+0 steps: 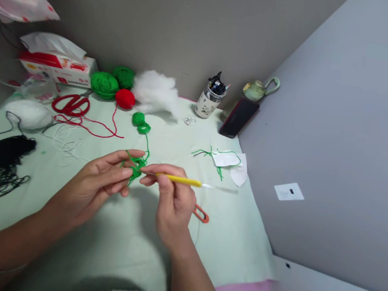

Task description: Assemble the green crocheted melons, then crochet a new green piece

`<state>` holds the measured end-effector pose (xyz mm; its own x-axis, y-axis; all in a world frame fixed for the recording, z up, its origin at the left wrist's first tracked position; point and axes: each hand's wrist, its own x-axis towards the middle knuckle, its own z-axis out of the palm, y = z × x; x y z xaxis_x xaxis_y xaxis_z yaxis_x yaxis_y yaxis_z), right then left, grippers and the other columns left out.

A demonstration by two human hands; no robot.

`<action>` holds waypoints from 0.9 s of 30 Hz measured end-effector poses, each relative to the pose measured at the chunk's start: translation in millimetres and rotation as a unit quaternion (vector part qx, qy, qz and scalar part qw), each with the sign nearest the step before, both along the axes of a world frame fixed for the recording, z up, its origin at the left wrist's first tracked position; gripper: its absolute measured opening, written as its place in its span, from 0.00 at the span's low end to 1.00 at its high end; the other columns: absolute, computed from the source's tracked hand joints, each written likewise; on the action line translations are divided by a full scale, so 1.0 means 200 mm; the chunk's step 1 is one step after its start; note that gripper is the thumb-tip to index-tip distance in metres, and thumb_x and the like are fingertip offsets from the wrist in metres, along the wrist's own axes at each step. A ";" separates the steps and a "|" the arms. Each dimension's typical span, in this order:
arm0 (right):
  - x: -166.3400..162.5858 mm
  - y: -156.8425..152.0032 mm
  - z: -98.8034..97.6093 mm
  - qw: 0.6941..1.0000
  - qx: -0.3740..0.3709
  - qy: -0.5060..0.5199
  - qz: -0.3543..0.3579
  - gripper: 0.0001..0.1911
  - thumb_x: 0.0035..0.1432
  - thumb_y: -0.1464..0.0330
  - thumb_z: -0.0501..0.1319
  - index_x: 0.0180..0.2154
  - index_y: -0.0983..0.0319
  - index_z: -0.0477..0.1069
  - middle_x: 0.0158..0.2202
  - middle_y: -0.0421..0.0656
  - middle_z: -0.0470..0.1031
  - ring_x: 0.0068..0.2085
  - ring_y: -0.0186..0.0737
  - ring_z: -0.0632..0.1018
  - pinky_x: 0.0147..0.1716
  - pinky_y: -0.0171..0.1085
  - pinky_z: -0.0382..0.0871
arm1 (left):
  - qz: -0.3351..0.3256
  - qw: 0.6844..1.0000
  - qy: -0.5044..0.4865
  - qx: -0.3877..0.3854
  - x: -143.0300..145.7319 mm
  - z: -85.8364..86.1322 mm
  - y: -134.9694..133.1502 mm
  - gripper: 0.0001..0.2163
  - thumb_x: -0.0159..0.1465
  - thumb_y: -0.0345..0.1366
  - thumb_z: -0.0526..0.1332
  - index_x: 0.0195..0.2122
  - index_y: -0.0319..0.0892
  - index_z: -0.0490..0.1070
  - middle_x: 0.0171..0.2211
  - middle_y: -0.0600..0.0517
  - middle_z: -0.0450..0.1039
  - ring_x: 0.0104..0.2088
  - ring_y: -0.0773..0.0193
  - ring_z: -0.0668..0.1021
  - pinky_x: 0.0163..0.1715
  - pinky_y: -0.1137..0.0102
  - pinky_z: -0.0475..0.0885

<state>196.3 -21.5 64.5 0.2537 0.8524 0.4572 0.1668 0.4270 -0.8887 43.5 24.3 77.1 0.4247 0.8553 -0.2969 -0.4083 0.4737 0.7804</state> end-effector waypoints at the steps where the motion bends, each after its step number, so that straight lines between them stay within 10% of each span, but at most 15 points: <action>1: 0.00 0.01 0.01 0.998 -0.026 0.050 0.013 0.10 0.73 0.68 0.54 0.43 0.58 0.75 0.39 0.43 0.83 0.32 0.36 0.83 0.33 0.39 0.81 | -0.010 1.000 -0.007 -0.009 0.00 0.00 0.00 0.14 0.60 0.33 0.73 0.48 0.45 0.83 0.25 0.60 0.66 0.20 0.76 0.63 0.24 0.77 0.74; 6: 0.02 0.02 0.02 0.995 -0.052 0.082 0.038 0.11 0.73 0.66 0.54 0.41 0.59 0.74 0.37 0.42 0.83 0.31 0.35 0.83 0.34 0.38 0.81 | -0.024 1.000 -0.012 -0.002 0.00 0.00 0.00 0.13 0.61 0.33 0.72 0.48 0.43 0.82 0.23 0.61 0.64 0.18 0.77 0.60 0.21 0.78 0.71; 11: 0.02 -0.01 -0.01 0.978 0.075 -0.196 -0.025 0.13 0.70 0.74 0.55 0.50 0.57 0.75 0.41 0.45 0.81 0.39 0.39 0.83 0.37 0.39 0.81 | 0.005 0.999 0.017 0.036 0.01 -0.04 -0.01 0.13 0.60 0.33 0.72 0.48 0.44 0.81 0.35 0.56 0.73 0.19 0.79 0.63 0.22 0.78 0.72; 15: 0.01 -0.02 -0.03 0.911 0.143 -0.381 -0.064 0.19 0.67 0.77 0.59 0.54 0.55 0.75 0.48 0.48 0.80 0.48 0.44 0.82 0.42 0.41 0.81 | -0.007 0.999 -0.027 -0.019 0.01 -0.03 -0.01 0.15 0.61 0.34 0.73 0.50 0.44 0.80 0.24 0.60 0.67 0.17 0.79 0.60 0.19 0.80 0.68; 23: 0.01 0.02 0.00 0.998 0.006 0.065 0.010 0.12 0.71 0.71 0.58 0.42 0.56 0.80 0.37 0.42 0.80 0.32 0.35 0.79 0.31 0.37 0.76 | -0.031 0.995 -0.072 -0.063 -0.01 -0.01 0.01 0.13 0.61 0.31 0.72 0.47 0.41 0.81 0.19 0.63 0.55 0.18 0.78 0.51 0.17 0.83 0.62; 27: -0.01 0.02 0.00 0.998 -0.027 0.054 0.018 0.10 0.70 0.69 0.60 0.42 0.56 0.82 0.39 0.43 0.82 0.34 0.35 0.80 0.34 0.37 0.77 | -0.031 0.998 -0.045 -0.025 0.00 -0.02 0.00 0.11 0.62 0.32 0.72 0.46 0.42 0.82 0.20 0.63 0.58 0.18 0.77 0.55 0.19 0.81 0.66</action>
<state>195.3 -17.1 65.4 0.2673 0.8844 0.3826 0.0533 0.3828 -0.9223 43.8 25.0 73.1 0.5026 0.8121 -0.2964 -0.4446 0.5369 0.7170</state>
